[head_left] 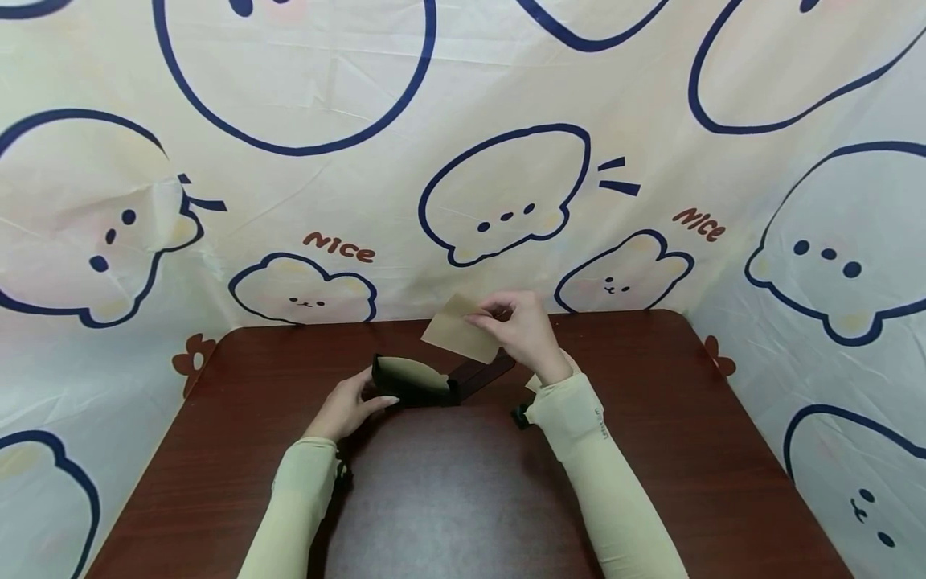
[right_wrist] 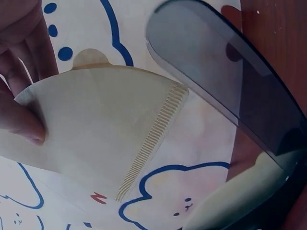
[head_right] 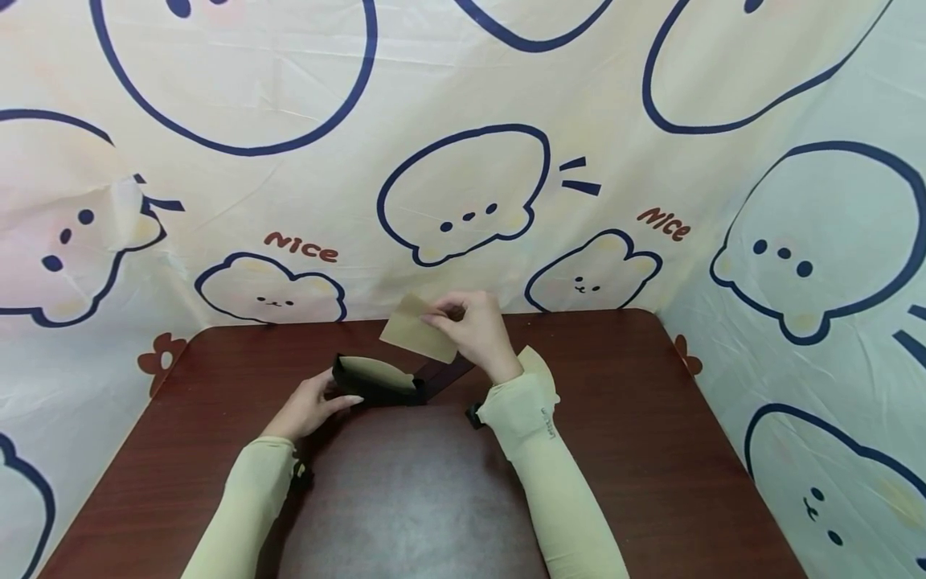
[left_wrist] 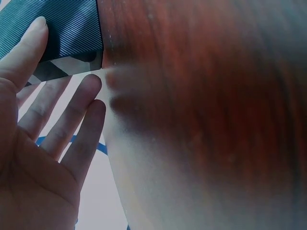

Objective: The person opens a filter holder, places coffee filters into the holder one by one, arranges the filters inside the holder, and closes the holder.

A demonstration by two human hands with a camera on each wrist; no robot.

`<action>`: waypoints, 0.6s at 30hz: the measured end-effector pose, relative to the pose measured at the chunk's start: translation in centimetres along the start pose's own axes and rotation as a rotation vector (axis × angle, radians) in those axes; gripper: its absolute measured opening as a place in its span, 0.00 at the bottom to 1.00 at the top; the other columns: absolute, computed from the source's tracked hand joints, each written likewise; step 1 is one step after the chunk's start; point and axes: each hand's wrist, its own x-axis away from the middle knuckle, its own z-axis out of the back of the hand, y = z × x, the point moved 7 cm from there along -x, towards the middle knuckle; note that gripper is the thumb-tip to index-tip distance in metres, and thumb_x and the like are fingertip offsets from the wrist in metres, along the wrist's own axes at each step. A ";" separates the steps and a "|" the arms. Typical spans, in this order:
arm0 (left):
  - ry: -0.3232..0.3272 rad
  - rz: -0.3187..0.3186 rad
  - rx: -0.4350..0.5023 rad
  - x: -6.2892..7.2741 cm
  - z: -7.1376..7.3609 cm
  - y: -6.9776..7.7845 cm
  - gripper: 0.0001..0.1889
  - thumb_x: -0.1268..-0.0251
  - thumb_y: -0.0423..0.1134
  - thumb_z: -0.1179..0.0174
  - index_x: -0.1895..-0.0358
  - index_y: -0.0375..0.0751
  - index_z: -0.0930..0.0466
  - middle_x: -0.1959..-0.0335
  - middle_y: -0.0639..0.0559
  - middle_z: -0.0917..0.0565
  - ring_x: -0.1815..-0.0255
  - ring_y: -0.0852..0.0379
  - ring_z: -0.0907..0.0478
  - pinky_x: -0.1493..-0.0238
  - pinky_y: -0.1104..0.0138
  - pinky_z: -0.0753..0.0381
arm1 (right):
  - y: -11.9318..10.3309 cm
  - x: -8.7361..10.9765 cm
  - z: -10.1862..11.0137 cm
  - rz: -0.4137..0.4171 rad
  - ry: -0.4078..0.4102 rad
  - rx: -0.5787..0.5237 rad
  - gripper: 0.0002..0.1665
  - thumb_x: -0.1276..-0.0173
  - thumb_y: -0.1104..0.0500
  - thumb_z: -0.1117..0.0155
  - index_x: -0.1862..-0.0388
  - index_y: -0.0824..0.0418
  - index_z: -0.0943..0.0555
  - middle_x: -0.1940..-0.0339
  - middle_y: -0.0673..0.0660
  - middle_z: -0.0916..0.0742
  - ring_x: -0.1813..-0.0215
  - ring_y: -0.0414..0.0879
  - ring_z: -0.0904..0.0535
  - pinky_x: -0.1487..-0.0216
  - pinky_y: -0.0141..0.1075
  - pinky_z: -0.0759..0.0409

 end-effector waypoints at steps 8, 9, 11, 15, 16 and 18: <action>0.001 0.006 -0.005 0.0 0.1 -0.3 0.36 0.32 0.54 0.31 0.23 0.52 0.32 0.46 0.49 0.14 0.52 0.52 0.18 0.46 0.50 0.20 | 0.3 -0.1 -2.3 -0.008 -0.062 -0.037 0.04 0.38 0.61 0.20 0.64 0.56 0.07 0.63 0.53 0.07 0.63 0.43 0.15 0.63 0.34 0.20; 0.001 0.008 -0.004 0.0 0.0 -0.3 0.36 0.32 0.54 0.31 0.23 0.52 0.32 0.46 0.49 0.14 0.51 0.52 0.18 0.46 0.50 0.20 | 0.4 0.0 -2.6 -0.009 -0.067 -0.038 0.03 0.38 0.61 0.20 0.64 0.56 0.07 0.63 0.53 0.07 0.64 0.43 0.15 0.63 0.34 0.20; -0.001 0.010 -0.005 0.0 0.0 -0.3 0.35 0.32 0.53 0.31 0.24 0.52 0.30 0.47 0.49 0.14 0.51 0.51 0.18 0.46 0.50 0.20 | 0.5 0.0 -3.1 -0.007 -0.074 -0.036 0.03 0.38 0.61 0.20 0.65 0.56 0.07 0.64 0.52 0.07 0.65 0.43 0.16 0.65 0.33 0.20; -0.001 0.006 -0.002 -0.1 -0.1 -0.3 0.31 0.32 0.53 0.31 0.28 0.52 0.27 0.49 0.50 0.13 0.53 0.51 0.18 0.46 0.50 0.20 | 0.6 -0.1 -4.2 0.009 -0.087 -0.045 0.02 0.37 0.62 0.21 0.65 0.57 0.07 0.66 0.53 0.07 0.67 0.42 0.17 0.66 0.32 0.21; -0.001 0.005 -0.002 -0.1 -0.1 -0.3 0.31 0.32 0.53 0.31 0.28 0.52 0.27 0.49 0.50 0.13 0.53 0.51 0.18 0.46 0.50 0.20 | 0.6 -0.1 -4.5 0.016 -0.091 -0.044 0.02 0.37 0.62 0.21 0.65 0.58 0.07 0.66 0.53 0.08 0.67 0.41 0.18 0.66 0.32 0.21; 0.001 0.006 -0.002 -0.1 -0.1 -0.3 0.32 0.32 0.53 0.31 0.28 0.53 0.27 0.48 0.50 0.13 0.50 0.50 0.17 0.45 0.49 0.20 | 0.6 -0.1 -5.0 0.028 -0.099 -0.040 0.02 0.36 0.62 0.22 0.64 0.58 0.07 0.66 0.52 0.08 0.67 0.41 0.17 0.66 0.32 0.20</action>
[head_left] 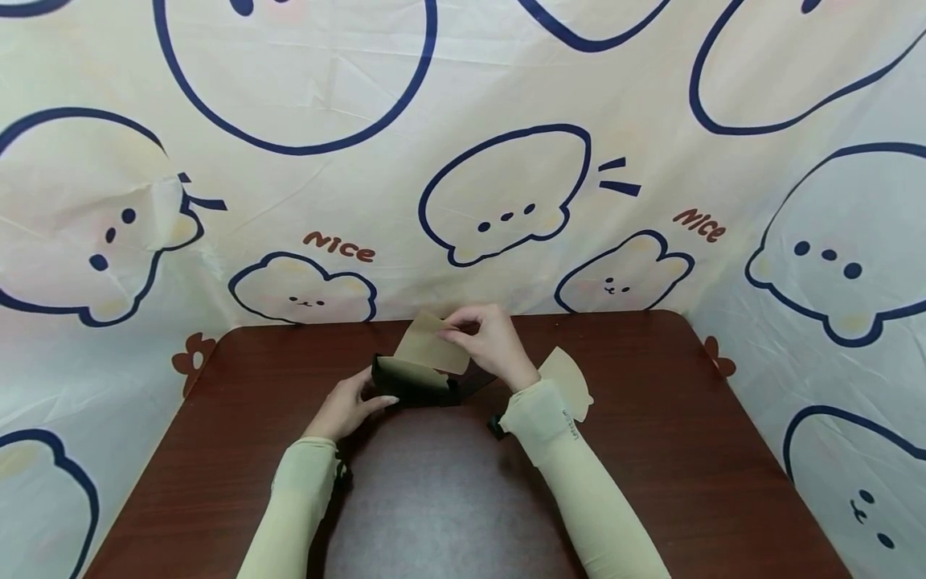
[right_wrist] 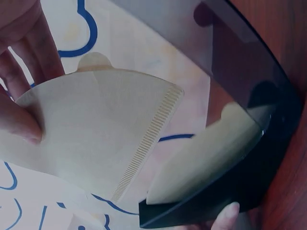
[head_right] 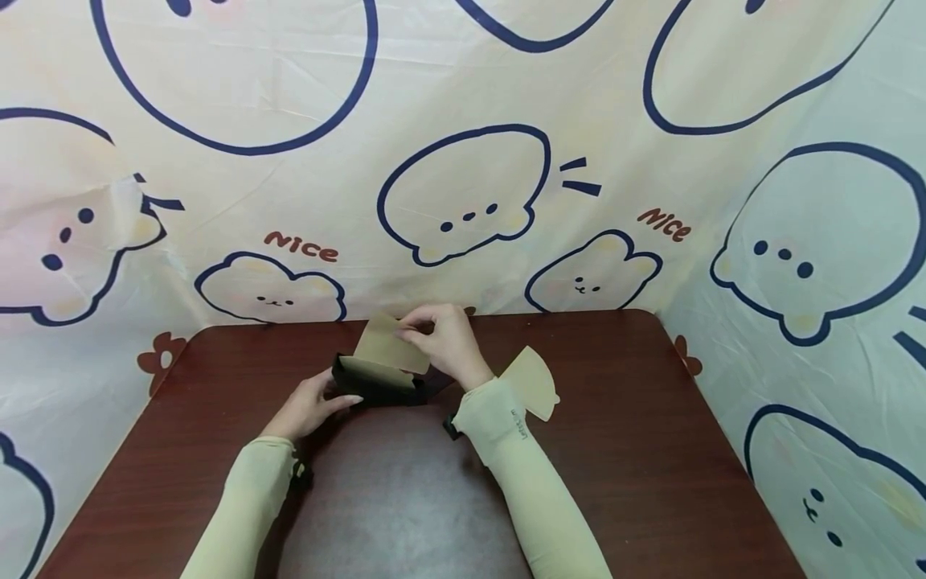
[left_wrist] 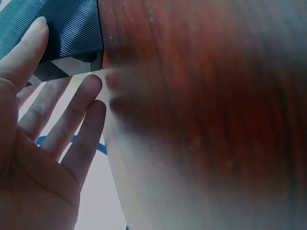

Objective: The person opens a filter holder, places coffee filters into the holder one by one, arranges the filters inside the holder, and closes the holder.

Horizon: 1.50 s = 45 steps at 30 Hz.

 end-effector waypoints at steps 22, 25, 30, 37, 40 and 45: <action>-0.009 0.009 0.010 -0.1 -0.1 0.1 0.33 0.32 0.52 0.31 0.26 0.54 0.28 0.49 0.49 0.13 0.64 0.57 0.20 0.53 0.56 0.21 | 0.1 -0.2 -3.7 0.032 -0.061 0.195 0.05 0.36 0.62 0.23 0.62 0.54 0.06 0.62 0.49 0.07 0.62 0.39 0.13 0.61 0.30 0.18; -0.008 0.004 0.009 -0.1 -0.1 0.1 0.34 0.32 0.53 0.31 0.25 0.53 0.29 0.48 0.49 0.13 0.60 0.57 0.20 0.52 0.56 0.21 | 0.3 -0.1 -4.1 0.039 -0.060 0.206 0.06 0.35 0.62 0.23 0.61 0.53 0.06 0.61 0.49 0.06 0.61 0.39 0.13 0.60 0.31 0.18; -0.010 0.011 0.015 -0.1 -0.1 0.0 0.35 0.32 0.54 0.31 0.24 0.52 0.30 0.48 0.49 0.13 0.60 0.57 0.20 0.51 0.55 0.21 | 0.4 -0.1 -4.6 0.047 -0.039 0.207 0.07 0.35 0.61 0.23 0.60 0.51 0.06 0.61 0.47 0.07 0.60 0.38 0.12 0.58 0.33 0.18; -0.010 0.016 0.019 -0.1 0.0 0.1 0.34 0.32 0.52 0.30 0.25 0.54 0.30 0.48 0.48 0.13 0.59 0.55 0.19 0.50 0.54 0.20 | 0.6 0.0 -5.0 0.045 -0.030 0.221 0.06 0.35 0.61 0.23 0.61 0.51 0.06 0.61 0.47 0.07 0.58 0.39 0.12 0.54 0.36 0.16; -0.013 0.019 0.017 -0.2 0.0 0.2 0.34 0.32 0.52 0.31 0.25 0.54 0.30 0.49 0.49 0.13 0.58 0.54 0.19 0.50 0.55 0.20 | 0.7 0.1 -5.2 0.042 -0.039 0.221 0.05 0.35 0.61 0.23 0.61 0.52 0.06 0.61 0.48 0.07 0.57 0.40 0.11 0.53 0.37 0.15; -0.014 0.030 0.012 -0.2 -0.1 0.2 0.31 0.32 0.52 0.30 0.28 0.52 0.27 0.55 0.51 0.14 0.65 0.57 0.21 0.55 0.58 0.22 | 1.0 0.5 -5.9 0.039 -0.050 0.222 0.05 0.35 0.61 0.23 0.61 0.54 0.07 0.62 0.48 0.07 0.59 0.39 0.12 0.55 0.33 0.16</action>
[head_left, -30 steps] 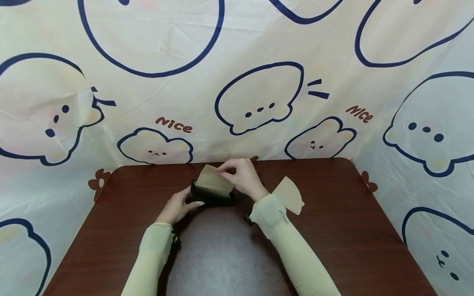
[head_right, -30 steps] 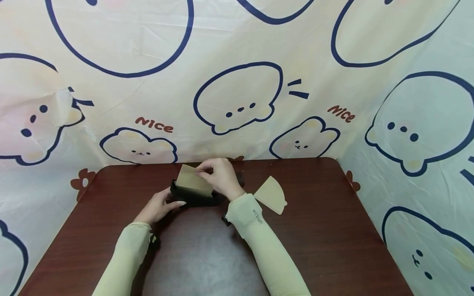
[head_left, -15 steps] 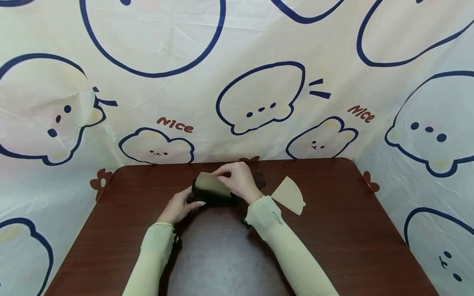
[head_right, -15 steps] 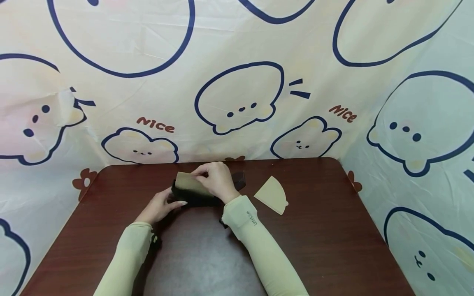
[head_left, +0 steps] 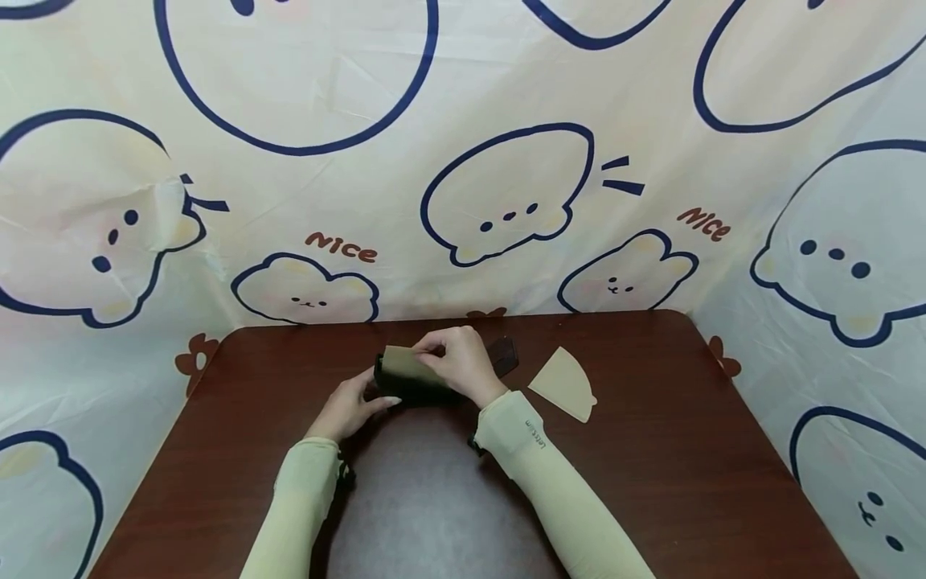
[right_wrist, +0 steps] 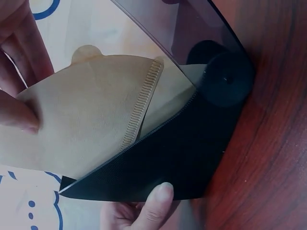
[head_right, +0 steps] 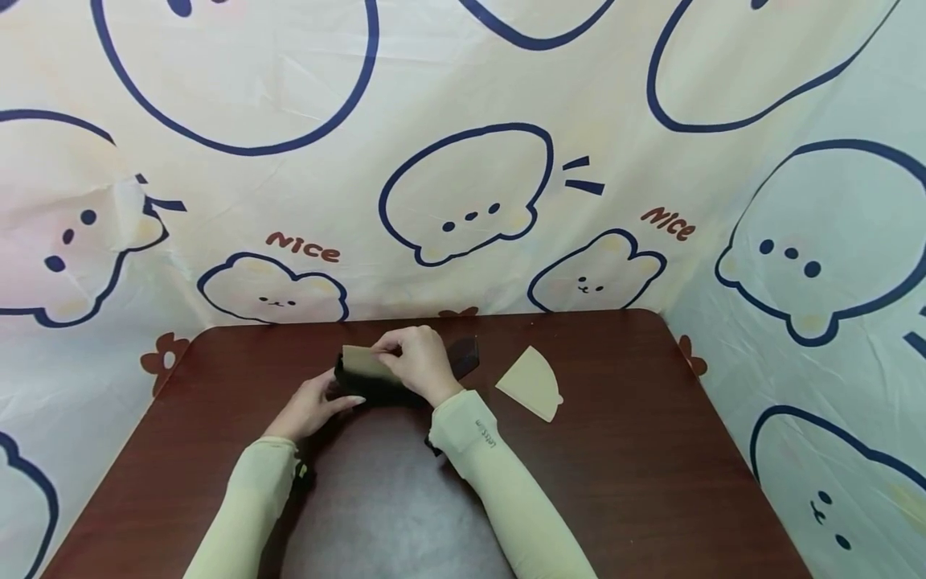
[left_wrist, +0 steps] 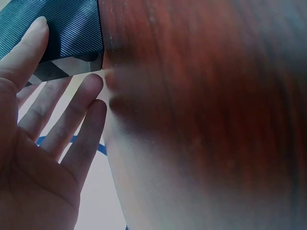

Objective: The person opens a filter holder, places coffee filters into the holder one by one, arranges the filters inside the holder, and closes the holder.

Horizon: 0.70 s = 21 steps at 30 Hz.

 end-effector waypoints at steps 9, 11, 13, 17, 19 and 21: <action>0.003 -0.012 0.033 0.0 0.1 0.1 0.31 0.32 0.50 0.30 0.28 0.52 0.28 0.60 0.51 0.15 0.70 0.57 0.21 0.61 0.61 0.22 | 0.1 0.0 -0.9 0.021 -0.010 0.022 0.03 0.36 0.60 0.22 0.63 0.53 0.07 0.64 0.48 0.07 0.62 0.37 0.13 0.57 0.29 0.18; 0.002 -0.014 0.032 0.0 0.1 0.1 0.32 0.31 0.51 0.31 0.27 0.52 0.28 0.59 0.50 0.15 0.70 0.57 0.21 0.61 0.61 0.22 | 0.2 0.1 -1.0 0.010 -0.020 0.028 0.03 0.35 0.60 0.22 0.63 0.53 0.07 0.64 0.47 0.07 0.62 0.38 0.13 0.57 0.30 0.18; 0.002 -0.020 0.027 0.0 0.1 0.1 0.32 0.31 0.51 0.31 0.26 0.53 0.29 0.56 0.50 0.14 0.68 0.57 0.20 0.59 0.60 0.21 | 0.3 0.1 -1.2 -0.001 -0.030 0.033 0.03 0.35 0.60 0.22 0.63 0.52 0.07 0.64 0.47 0.07 0.62 0.38 0.13 0.57 0.30 0.18; 0.015 -0.033 0.013 0.1 0.1 0.1 0.31 0.32 0.52 0.30 0.28 0.55 0.27 0.51 0.50 0.12 0.63 0.57 0.19 0.54 0.58 0.20 | 0.6 0.3 -1.6 -0.015 -0.045 0.055 0.02 0.34 0.58 0.23 0.63 0.51 0.07 0.65 0.46 0.07 0.62 0.37 0.13 0.57 0.30 0.18; 0.017 -0.039 0.007 0.1 0.0 0.1 0.31 0.32 0.52 0.31 0.28 0.54 0.27 0.49 0.50 0.12 0.62 0.57 0.19 0.53 0.57 0.20 | 0.7 0.4 -1.8 -0.019 -0.052 0.065 0.02 0.34 0.58 0.23 0.63 0.51 0.07 0.66 0.46 0.07 0.62 0.37 0.13 0.57 0.31 0.18; 0.017 -0.036 0.007 0.1 0.0 0.0 0.31 0.32 0.52 0.31 0.28 0.54 0.27 0.50 0.50 0.12 0.62 0.57 0.20 0.52 0.57 0.20 | 1.0 0.5 -2.1 -0.025 -0.058 0.073 0.02 0.35 0.58 0.22 0.63 0.51 0.07 0.66 0.46 0.07 0.63 0.37 0.13 0.57 0.32 0.18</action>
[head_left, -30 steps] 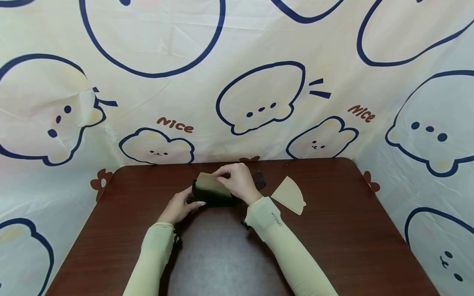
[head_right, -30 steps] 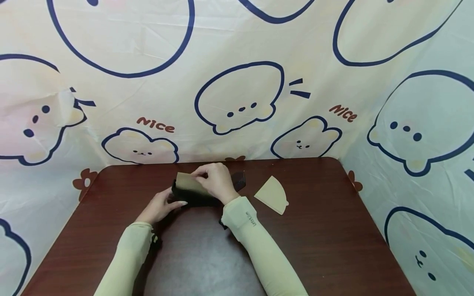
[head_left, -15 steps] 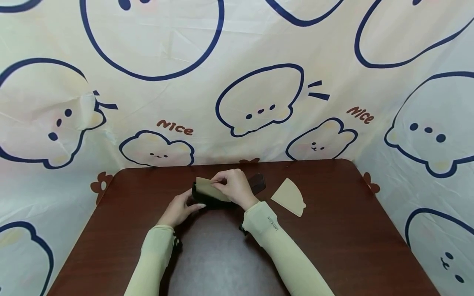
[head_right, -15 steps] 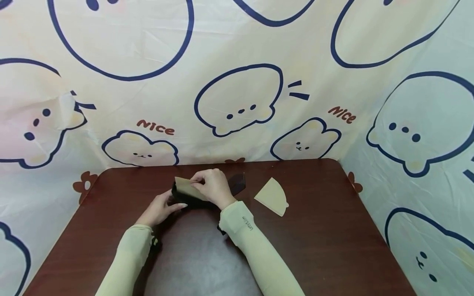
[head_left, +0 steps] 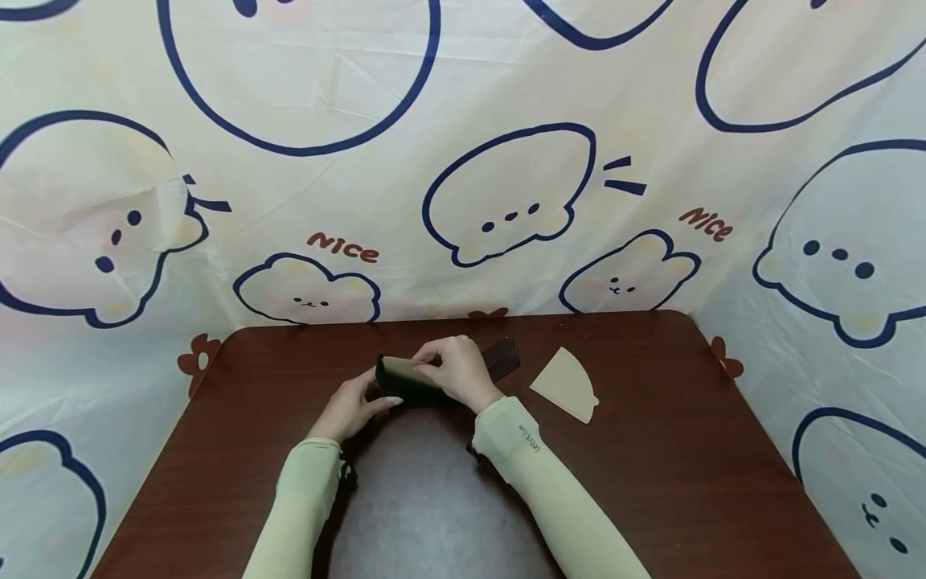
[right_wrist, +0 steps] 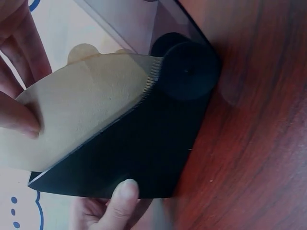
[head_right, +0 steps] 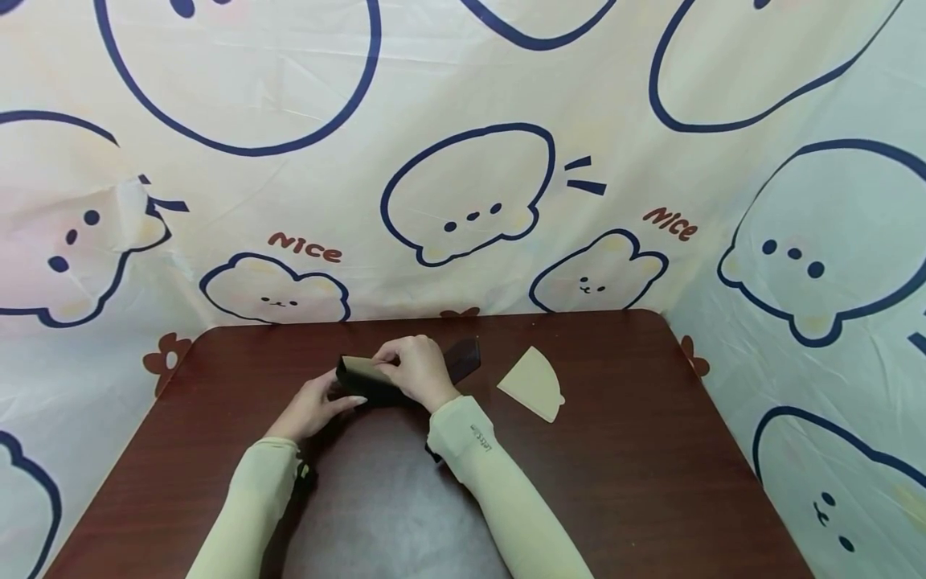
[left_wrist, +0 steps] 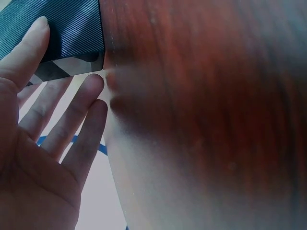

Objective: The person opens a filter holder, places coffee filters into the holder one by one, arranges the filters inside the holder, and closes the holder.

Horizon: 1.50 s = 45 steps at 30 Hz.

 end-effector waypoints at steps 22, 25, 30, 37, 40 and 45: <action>0.015 -0.004 -0.020 0.2 0.2 0.1 0.31 0.32 0.51 0.30 0.28 0.52 0.26 0.44 0.47 0.13 0.41 0.45 0.18 0.40 0.45 0.21 | 1.0 0.1 -2.1 -0.013 -0.004 0.060 0.03 0.37 0.57 0.20 0.67 0.52 0.09 0.70 0.45 0.08 0.66 0.36 0.14 0.59 0.31 0.19; 0.015 -0.001 -0.021 0.2 0.2 0.1 0.31 0.32 0.51 0.30 0.28 0.51 0.26 0.44 0.47 0.13 0.40 0.44 0.18 0.40 0.45 0.21 | 1.0 0.1 -2.3 -0.014 -0.019 0.065 0.03 0.37 0.57 0.20 0.67 0.52 0.08 0.69 0.45 0.08 0.66 0.36 0.14 0.59 0.30 0.19; 0.006 0.002 -0.021 0.2 0.2 0.1 0.30 0.32 0.51 0.30 0.29 0.51 0.26 0.47 0.49 0.13 0.49 0.49 0.17 0.45 0.49 0.19 | 1.1 0.0 -2.6 -0.019 -0.026 0.082 0.03 0.37 0.56 0.20 0.66 0.51 0.08 0.69 0.44 0.08 0.65 0.35 0.14 0.58 0.30 0.19; -0.003 -0.008 -0.009 0.2 0.2 0.3 0.28 0.32 0.50 0.30 0.32 0.51 0.24 0.52 0.50 0.13 0.62 0.55 0.20 0.53 0.57 0.21 | 0.8 -0.1 -2.6 -0.023 -0.026 0.105 0.04 0.38 0.56 0.20 0.64 0.51 0.08 0.68 0.45 0.07 0.64 0.37 0.13 0.57 0.31 0.18; 0.000 -0.012 -0.015 0.2 0.2 0.2 0.28 0.32 0.51 0.30 0.32 0.51 0.24 0.50 0.50 0.13 0.55 0.53 0.19 0.50 0.54 0.19 | 0.8 0.0 -2.6 -0.023 -0.023 0.112 0.04 0.38 0.56 0.19 0.65 0.51 0.08 0.69 0.44 0.08 0.65 0.37 0.14 0.59 0.31 0.19; 0.006 -0.003 -0.016 0.1 0.2 0.1 0.29 0.33 0.51 0.30 0.31 0.51 0.24 0.50 0.49 0.13 0.53 0.51 0.18 0.50 0.52 0.20 | 0.7 0.1 -2.7 -0.021 -0.001 0.111 0.05 0.40 0.57 0.19 0.65 0.50 0.09 0.70 0.44 0.09 0.67 0.37 0.16 0.61 0.31 0.20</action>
